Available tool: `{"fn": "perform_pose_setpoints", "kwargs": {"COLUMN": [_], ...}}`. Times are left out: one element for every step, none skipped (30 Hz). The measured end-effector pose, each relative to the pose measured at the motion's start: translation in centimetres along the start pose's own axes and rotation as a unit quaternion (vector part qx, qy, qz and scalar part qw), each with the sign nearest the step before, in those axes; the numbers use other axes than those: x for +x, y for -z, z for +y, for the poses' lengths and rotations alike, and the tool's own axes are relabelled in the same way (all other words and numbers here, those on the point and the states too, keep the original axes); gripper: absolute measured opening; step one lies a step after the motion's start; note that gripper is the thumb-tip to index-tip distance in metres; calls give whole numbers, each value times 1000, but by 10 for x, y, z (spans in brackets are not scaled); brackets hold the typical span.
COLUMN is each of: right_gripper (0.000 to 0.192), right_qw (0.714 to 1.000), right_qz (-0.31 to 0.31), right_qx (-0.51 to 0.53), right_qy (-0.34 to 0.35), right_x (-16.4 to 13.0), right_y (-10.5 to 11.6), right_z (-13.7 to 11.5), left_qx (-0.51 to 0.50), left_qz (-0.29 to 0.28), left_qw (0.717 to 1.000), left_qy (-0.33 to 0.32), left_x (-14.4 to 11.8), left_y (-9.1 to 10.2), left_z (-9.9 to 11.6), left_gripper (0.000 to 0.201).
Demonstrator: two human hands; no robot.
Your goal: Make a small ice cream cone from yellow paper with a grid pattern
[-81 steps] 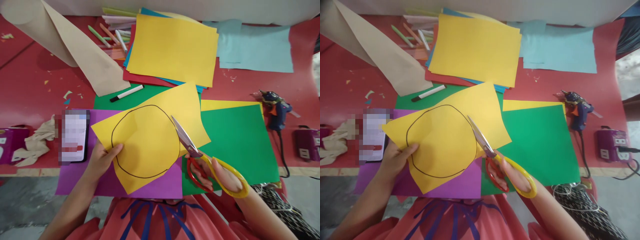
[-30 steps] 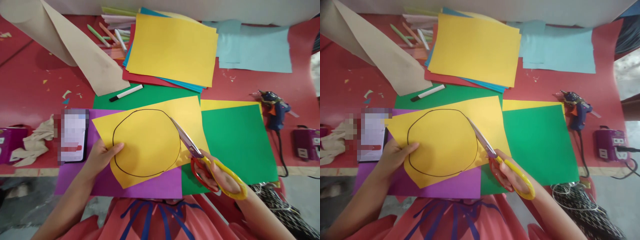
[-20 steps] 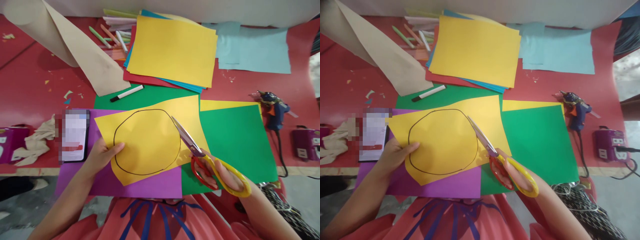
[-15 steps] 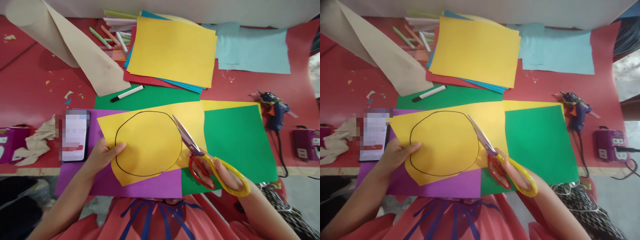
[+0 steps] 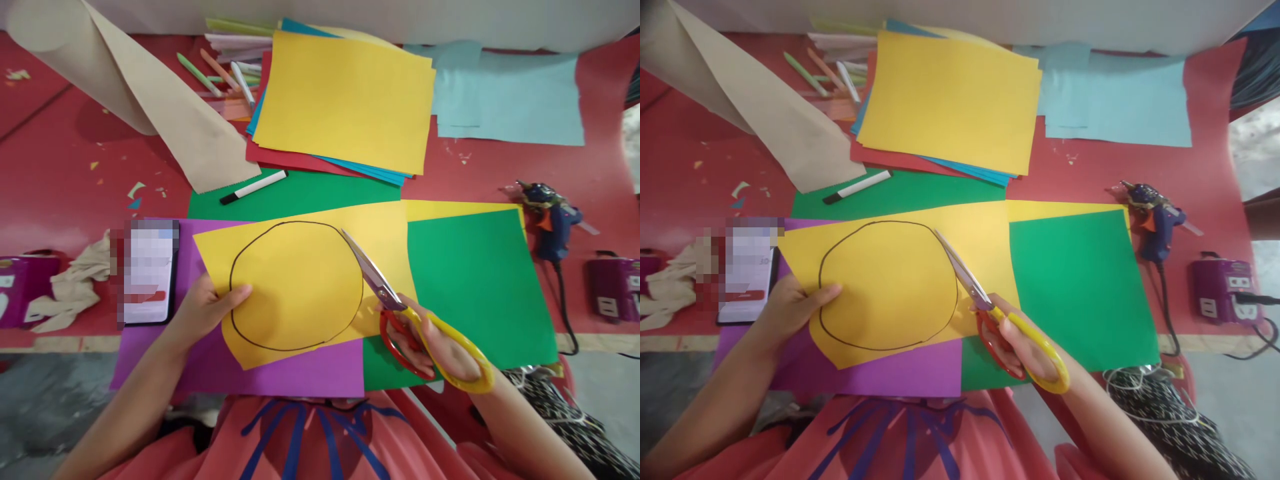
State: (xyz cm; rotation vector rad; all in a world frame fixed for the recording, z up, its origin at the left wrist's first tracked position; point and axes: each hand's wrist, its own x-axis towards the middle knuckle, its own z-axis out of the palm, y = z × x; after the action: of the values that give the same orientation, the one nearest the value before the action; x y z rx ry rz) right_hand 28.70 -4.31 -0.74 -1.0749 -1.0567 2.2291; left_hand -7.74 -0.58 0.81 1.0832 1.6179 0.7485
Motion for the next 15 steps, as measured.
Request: {"fn": "perform_pose_setpoints", "kwargs": {"right_gripper": [51, 52, 53, 52, 52, 51, 50, 50, 50, 50, 50, 50, 50, 51, 52], "right_qw": [1000, 1000, 1000, 1000, 1000, 1000, 1000, 1000, 999, 999, 999, 999, 999, 999, 999], "right_qz": [-1, -1, -1, -3, -5, -9, -12, -16, -19, -21, -23, -24, -24, -25, -25], "right_qx": [5, 10, 12, 9, 4, -1, -7, -15, -23, -30, -37, -42, -45, -44, -43], "right_qy": [0, 2, 6, 12, 17, 20, 22, 21, 18, 15, 10, 6, 4, 5, 7], "right_x": [0, 0, -1, -1, -2, -2, -3, -4, -4, -5, -6, -6, -6, -7, -7], "right_y": [1, 1, 1, 0, 0, -1, -2, -3, -4, -5, -5, -6, -7, -7, -7], "right_z": [0, 0, -1, -2, -4, -6, -9, -12, -14, -16, -18, -19, -21, -21, -22], "left_qx": [-1, -4, -9, -18, -27, -35, -41, -45, -48, -50, -53, -54, -52, -45, -35], "left_qz": [-1, -1, 0, 4, 8, 11, 13, 15, 17, 21, 28, 38, 47, 55, 59], "left_qw": [1000, 1000, 1000, 1000, 999, 999, 998, 998, 998, 998, 997, 997, 997, 997, 997], "left_qy": [3, 8, 16, 23, 30, 35, 38, 39, 40, 41, 43, 44, 43, 41, 38], "left_x": [0, 1, 1, 2, 3, 4, 5, 7, 9, 10, 11, 12, 12, 12, 11], "left_y": [1, 2, 3, 3, 4, 4, 4, 3, 2, 1, -1, -2, -4, -5, -6], "left_z": [-1, -2, -4, -5, -6, -7, -8, -8, -8, -8, -7, -6, -5, -4, -3], "left_gripper": [26, 27, 28, 29, 29, 29, 28, 27, 26, 26, 25, 26, 27, 29, 31]}}
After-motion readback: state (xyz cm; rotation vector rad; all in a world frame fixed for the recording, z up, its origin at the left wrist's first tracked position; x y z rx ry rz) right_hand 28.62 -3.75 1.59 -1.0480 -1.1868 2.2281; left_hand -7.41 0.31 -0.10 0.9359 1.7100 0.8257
